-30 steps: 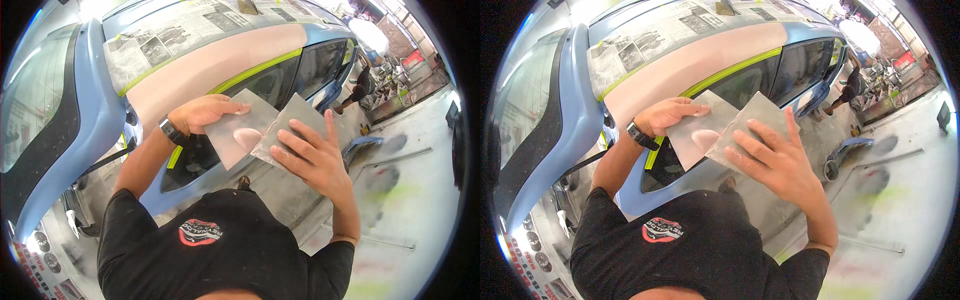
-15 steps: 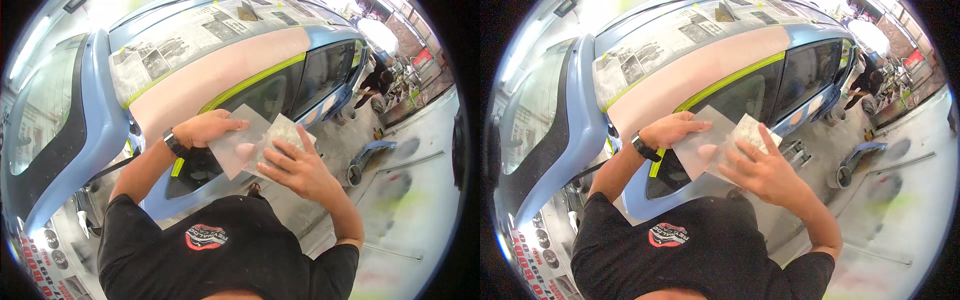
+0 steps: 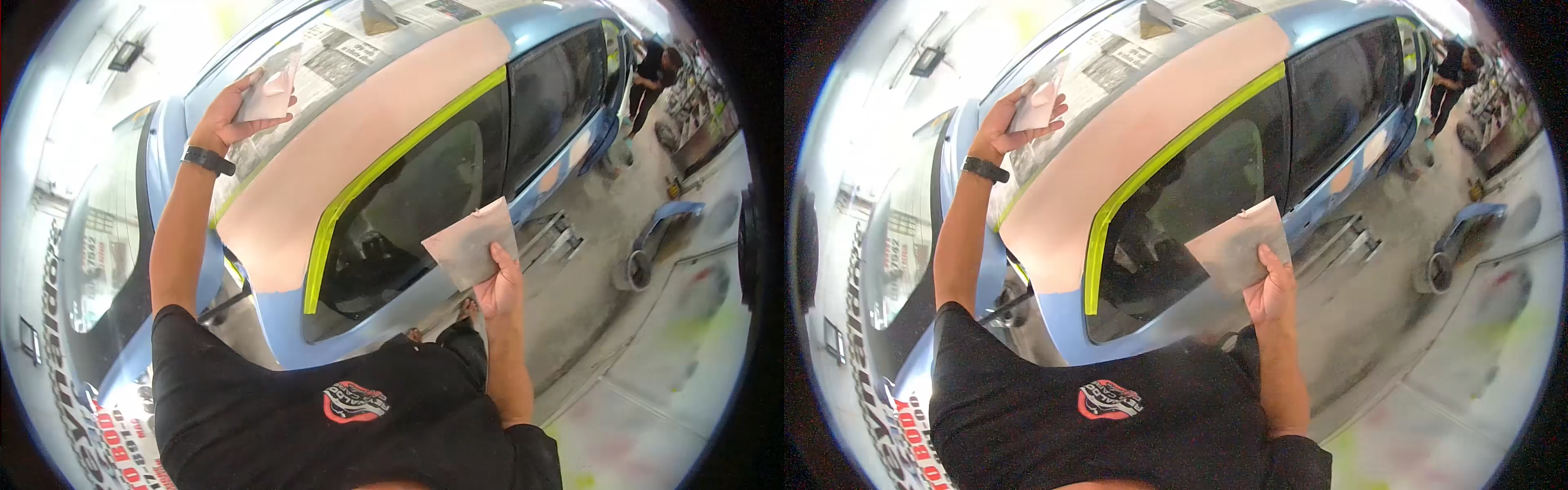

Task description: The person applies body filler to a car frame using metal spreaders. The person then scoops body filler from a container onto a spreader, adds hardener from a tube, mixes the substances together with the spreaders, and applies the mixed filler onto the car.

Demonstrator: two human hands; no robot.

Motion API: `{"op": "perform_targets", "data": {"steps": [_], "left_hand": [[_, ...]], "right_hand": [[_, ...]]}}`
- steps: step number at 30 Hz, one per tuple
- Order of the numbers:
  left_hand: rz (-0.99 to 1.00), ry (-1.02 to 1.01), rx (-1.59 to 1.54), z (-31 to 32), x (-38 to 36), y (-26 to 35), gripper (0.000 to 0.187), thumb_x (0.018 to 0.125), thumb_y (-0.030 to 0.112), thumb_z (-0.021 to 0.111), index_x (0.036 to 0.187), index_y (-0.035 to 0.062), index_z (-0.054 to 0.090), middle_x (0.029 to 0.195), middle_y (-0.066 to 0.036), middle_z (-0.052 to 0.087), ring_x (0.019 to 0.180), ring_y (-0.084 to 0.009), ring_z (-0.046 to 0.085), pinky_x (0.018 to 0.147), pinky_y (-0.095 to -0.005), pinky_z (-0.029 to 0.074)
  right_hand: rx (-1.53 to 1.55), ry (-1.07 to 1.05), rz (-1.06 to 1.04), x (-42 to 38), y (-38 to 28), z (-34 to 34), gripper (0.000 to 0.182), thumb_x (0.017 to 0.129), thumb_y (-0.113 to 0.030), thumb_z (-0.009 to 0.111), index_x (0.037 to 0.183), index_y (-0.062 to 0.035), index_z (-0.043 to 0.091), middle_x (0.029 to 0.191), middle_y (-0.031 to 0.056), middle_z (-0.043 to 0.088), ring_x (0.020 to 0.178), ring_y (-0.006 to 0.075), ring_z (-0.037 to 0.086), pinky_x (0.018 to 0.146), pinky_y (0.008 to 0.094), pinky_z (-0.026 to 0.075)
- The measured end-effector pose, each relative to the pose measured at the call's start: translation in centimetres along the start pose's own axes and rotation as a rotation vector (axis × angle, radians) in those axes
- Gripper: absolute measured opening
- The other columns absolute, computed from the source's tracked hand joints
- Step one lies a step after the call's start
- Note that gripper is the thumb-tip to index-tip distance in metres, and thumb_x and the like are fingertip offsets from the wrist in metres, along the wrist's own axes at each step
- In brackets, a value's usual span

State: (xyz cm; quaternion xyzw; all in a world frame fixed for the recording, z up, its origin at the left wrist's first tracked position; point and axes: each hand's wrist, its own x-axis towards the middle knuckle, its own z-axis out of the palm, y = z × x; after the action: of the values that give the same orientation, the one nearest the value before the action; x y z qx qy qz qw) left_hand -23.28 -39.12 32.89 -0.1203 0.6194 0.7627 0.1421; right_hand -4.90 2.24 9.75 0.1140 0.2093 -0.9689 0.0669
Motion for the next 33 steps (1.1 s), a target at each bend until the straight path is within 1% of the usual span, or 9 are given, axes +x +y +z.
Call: {"op": "perform_targets", "data": {"steps": [3, 8, 11, 14, 17, 20, 24, 27, 33], "left_hand": [[0.038, -0.004, -0.007, 1.4, 4.7, 0.0, 0.052, 0.104, 0.034, 0.048, 0.139, -0.0047, 0.044, 0.133, -0.022, 0.056, 0.121, -0.0357, 0.058, 0.105, -0.0513, 0.048], [0.025, 0.056, 0.130, 1.9, 11.0, -0.1, 0.054, 0.106, 0.036, 0.041, 0.137, -0.0087, 0.043, 0.129, -0.025, 0.057, 0.116, -0.0368, 0.061, 0.103, -0.0490, 0.050], [-0.062, 0.156, 0.229, 1.8, 12.6, -0.2, 0.051, 0.105, 0.035, 0.044, 0.132, -0.0076, 0.048, 0.122, -0.024, 0.062, 0.105, -0.0333, 0.066, 0.095, -0.0477, 0.055], [-0.023, 0.254, 0.268, -0.1, 13.4, -1.2, 0.039, 0.103, 0.034, 0.050, 0.117, -0.0013, 0.059, 0.111, -0.018, 0.069, 0.087, -0.0229, 0.072, 0.075, -0.0412, 0.062], [-0.049, 0.183, 0.205, -1.2, 13.5, -0.8, 0.032, 0.104, 0.033, 0.048, 0.102, 0.0037, 0.060, 0.116, -0.020, 0.067, 0.090, -0.0225, 0.072, 0.077, -0.0449, 0.062], [-0.026, -0.037, 0.017, -3.1, 13.6, -0.9, 0.037, 0.105, 0.034, 0.043, 0.103, 0.0017, 0.061, 0.123, -0.021, 0.064, 0.098, -0.0265, 0.071, 0.081, -0.0512, 0.062], [-0.085, -0.243, -0.225, -3.2, 13.6, -1.2, 0.049, 0.106, 0.037, 0.035, 0.113, -0.0047, 0.060, 0.131, -0.026, 0.058, 0.114, -0.0341, 0.064, 0.090, -0.0571, 0.057], [-0.013, -0.310, -0.227, -4.6, 13.7, -1.3, 0.049, 0.106, 0.035, 0.034, 0.117, -0.0065, 0.058, 0.135, -0.027, 0.054, 0.121, -0.0352, 0.060, 0.097, -0.0596, 0.052], [-0.163, -0.439, -0.447, -4.1, 13.7, -1.4, 0.049, 0.106, 0.032, 0.032, 0.124, -0.0085, 0.052, 0.143, -0.028, 0.044, 0.131, -0.0372, 0.051, 0.108, -0.0607, 0.041]], "right_hand": [[0.075, 0.027, 0.078, 1.7, 0.7, -1.6, 0.037, 0.096, -0.005, 0.054, 0.131, 0.0049, 0.051, 0.127, 0.0139, 0.062, 0.117, 0.0250, 0.061, 0.101, 0.0408, 0.050], [0.210, -0.044, 0.160, 4.8, 1.6, -1.5, 0.035, 0.096, -0.006, 0.054, 0.131, 0.0025, 0.053, 0.126, 0.0118, 0.062, 0.115, 0.0241, 0.061, 0.101, 0.0407, 0.049], [0.257, -0.040, 0.175, 6.7, 2.8, -1.6, 0.034, 0.096, -0.006, 0.056, 0.129, 0.0018, 0.054, 0.125, 0.0113, 0.063, 0.114, 0.0231, 0.062, 0.101, 0.0392, 0.048], [0.279, -0.049, 0.198, 7.9, 2.8, -1.0, 0.033, 0.095, -0.006, 0.057, 0.128, 0.0009, 0.054, 0.124, 0.0101, 0.062, 0.113, 0.0214, 0.061, 0.100, 0.0376, 0.048], [0.310, -0.065, 0.272, 10.2, 3.4, -1.1, 0.033, 0.095, -0.007, 0.057, 0.127, -0.0015, 0.055, 0.124, 0.0089, 0.062, 0.112, 0.0198, 0.060, 0.098, 0.0355, 0.048], [0.406, -0.082, 0.229, 12.0, 3.0, 1.1, 0.035, 0.095, -0.008, 0.057, 0.129, -0.0020, 0.053, 0.123, 0.0088, 0.061, 0.112, 0.0184, 0.060, 0.097, 0.0336, 0.048], [0.411, -0.127, 0.264, 14.0, 2.2, 2.7, 0.036, 0.096, -0.009, 0.055, 0.131, -0.0010, 0.052, 0.123, 0.0092, 0.062, 0.111, 0.0170, 0.059, 0.095, 0.0323, 0.047], [0.340, -0.123, 0.256, 14.6, 2.2, 3.4, 0.035, 0.097, -0.009, 0.054, 0.130, 0.0000, 0.053, 0.119, 0.0083, 0.063, 0.107, 0.0158, 0.060, 0.095, 0.0315, 0.046], [0.351, -0.163, 0.183, 14.7, 4.9, 4.8, 0.032, 0.096, -0.011, 0.053, 0.126, 0.0009, 0.056, 0.114, 0.0075, 0.066, 0.101, 0.0141, 0.061, 0.092, 0.0300, 0.047]]}}
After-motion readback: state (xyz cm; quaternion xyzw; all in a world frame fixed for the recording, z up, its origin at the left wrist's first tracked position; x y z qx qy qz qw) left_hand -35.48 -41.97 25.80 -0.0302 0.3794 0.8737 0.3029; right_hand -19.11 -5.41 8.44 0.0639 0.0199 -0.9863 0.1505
